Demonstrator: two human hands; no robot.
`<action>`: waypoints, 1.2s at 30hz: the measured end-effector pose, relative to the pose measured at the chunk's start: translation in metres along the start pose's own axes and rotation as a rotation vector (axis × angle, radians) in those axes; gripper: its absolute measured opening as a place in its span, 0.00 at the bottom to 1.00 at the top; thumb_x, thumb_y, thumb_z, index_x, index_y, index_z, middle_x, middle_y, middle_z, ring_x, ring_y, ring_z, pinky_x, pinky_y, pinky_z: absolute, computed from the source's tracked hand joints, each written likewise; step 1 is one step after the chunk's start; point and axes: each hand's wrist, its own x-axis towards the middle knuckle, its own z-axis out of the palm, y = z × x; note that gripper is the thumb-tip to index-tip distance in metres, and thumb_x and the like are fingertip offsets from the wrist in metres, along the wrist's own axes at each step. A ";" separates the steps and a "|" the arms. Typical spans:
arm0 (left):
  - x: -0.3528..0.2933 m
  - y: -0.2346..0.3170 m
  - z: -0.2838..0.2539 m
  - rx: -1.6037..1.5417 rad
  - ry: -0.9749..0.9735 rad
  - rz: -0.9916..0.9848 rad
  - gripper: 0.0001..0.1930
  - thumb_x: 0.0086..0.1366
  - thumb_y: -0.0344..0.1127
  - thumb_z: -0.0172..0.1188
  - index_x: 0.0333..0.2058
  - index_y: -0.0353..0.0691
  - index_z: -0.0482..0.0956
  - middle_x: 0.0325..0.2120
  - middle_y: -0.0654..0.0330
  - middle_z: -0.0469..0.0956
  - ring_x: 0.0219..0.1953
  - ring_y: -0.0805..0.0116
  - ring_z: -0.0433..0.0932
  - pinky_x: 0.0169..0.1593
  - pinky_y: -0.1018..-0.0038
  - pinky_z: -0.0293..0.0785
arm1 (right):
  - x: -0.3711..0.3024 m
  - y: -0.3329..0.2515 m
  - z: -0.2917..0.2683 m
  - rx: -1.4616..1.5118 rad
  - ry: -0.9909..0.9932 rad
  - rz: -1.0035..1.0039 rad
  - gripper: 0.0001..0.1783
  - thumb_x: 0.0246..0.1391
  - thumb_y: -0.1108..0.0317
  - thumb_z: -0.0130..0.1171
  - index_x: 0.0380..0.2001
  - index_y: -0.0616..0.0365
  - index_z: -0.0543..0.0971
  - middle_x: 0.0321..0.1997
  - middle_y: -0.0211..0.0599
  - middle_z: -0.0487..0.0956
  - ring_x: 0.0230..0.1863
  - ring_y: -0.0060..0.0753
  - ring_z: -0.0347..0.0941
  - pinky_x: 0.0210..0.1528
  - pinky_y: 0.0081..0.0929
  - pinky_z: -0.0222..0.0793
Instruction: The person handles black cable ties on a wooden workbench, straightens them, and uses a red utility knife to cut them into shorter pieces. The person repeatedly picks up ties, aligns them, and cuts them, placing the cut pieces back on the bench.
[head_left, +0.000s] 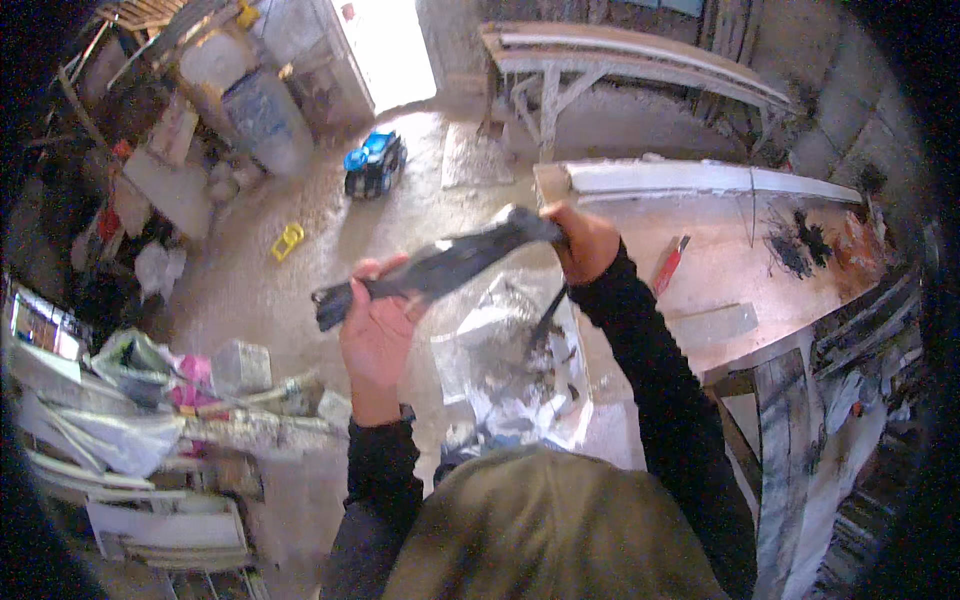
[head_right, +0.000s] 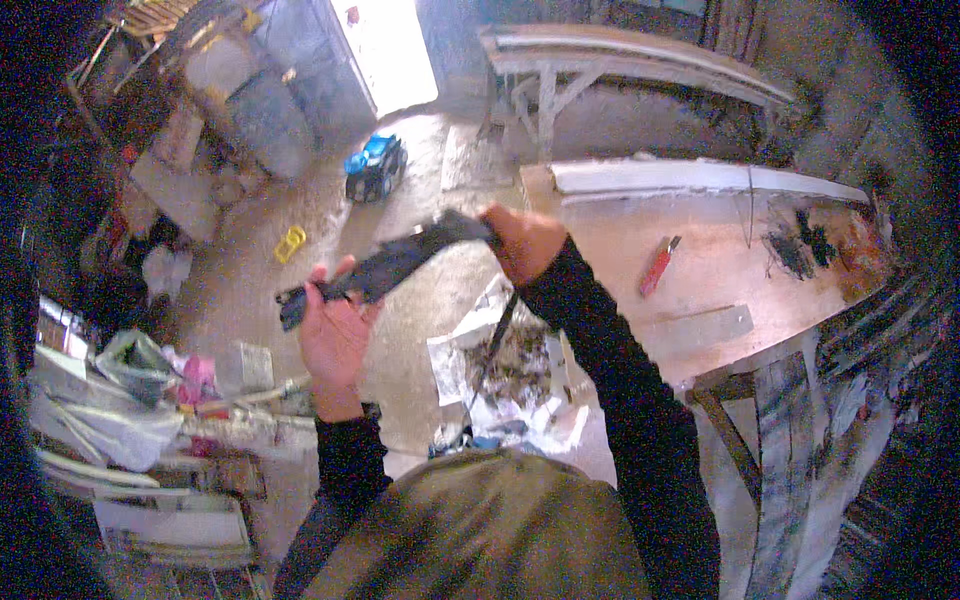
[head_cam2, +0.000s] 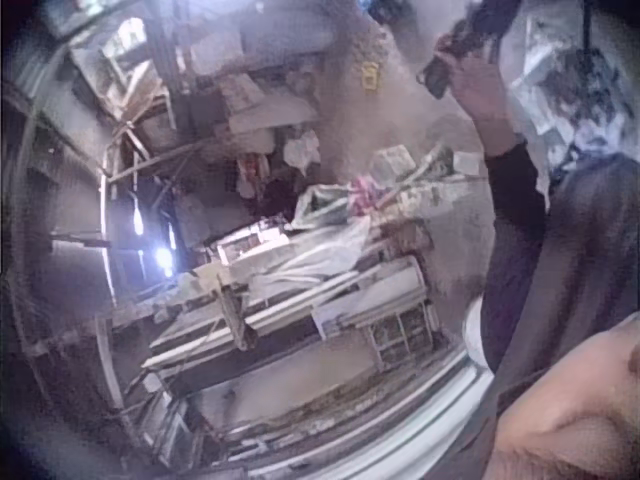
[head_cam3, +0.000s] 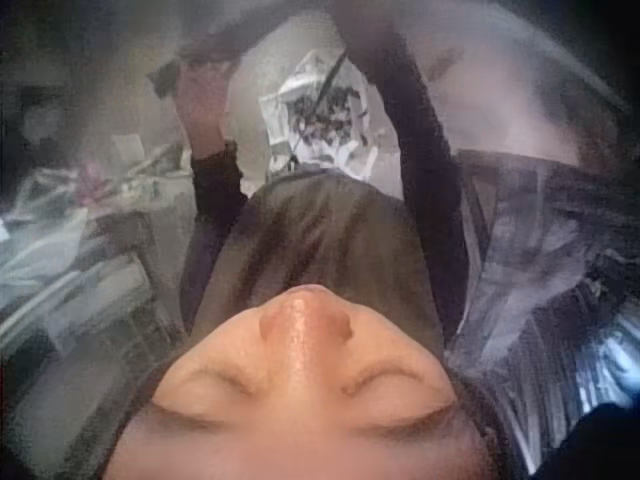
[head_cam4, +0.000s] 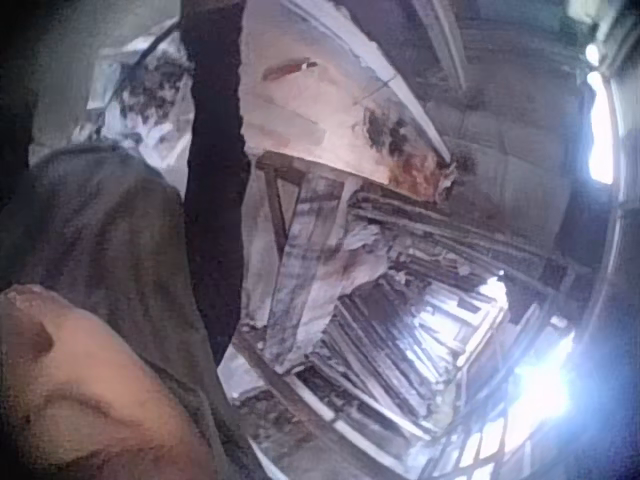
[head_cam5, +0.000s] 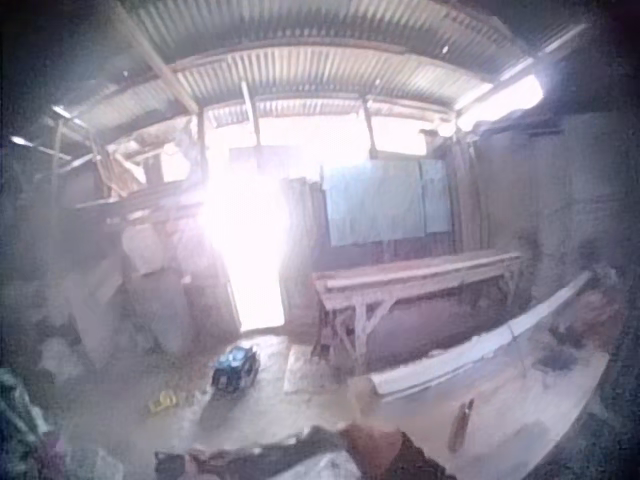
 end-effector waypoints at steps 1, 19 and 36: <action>-0.007 -0.001 0.002 0.023 0.018 0.027 0.13 0.60 0.42 0.38 0.42 0.47 0.63 0.45 0.53 0.62 0.44 0.59 0.65 0.42 0.60 0.67 | -0.003 0.002 0.003 0.010 0.005 -0.021 0.07 0.41 0.72 0.48 0.28 0.52 0.66 0.18 0.43 0.70 0.22 0.48 0.68 0.21 0.34 0.61; -0.280 -0.043 -0.113 0.404 0.792 -0.072 0.14 0.57 0.46 0.42 0.33 0.43 0.67 0.40 0.59 0.65 0.44 0.68 0.64 0.47 0.70 0.59 | -0.335 -0.036 0.268 0.224 -0.696 -0.234 0.06 0.42 0.67 0.44 0.28 0.48 0.67 0.20 0.35 0.70 0.24 0.39 0.69 0.26 0.33 0.63; -0.202 0.029 -0.095 0.571 0.390 0.026 0.12 0.59 0.45 0.40 0.26 0.43 0.64 0.44 0.58 0.61 0.46 0.69 0.62 0.48 0.72 0.59 | -0.093 -0.025 0.242 -0.364 -0.046 -0.282 0.01 0.43 0.64 0.47 0.23 0.43 0.68 0.16 0.26 0.69 0.16 0.34 0.67 0.14 0.29 0.61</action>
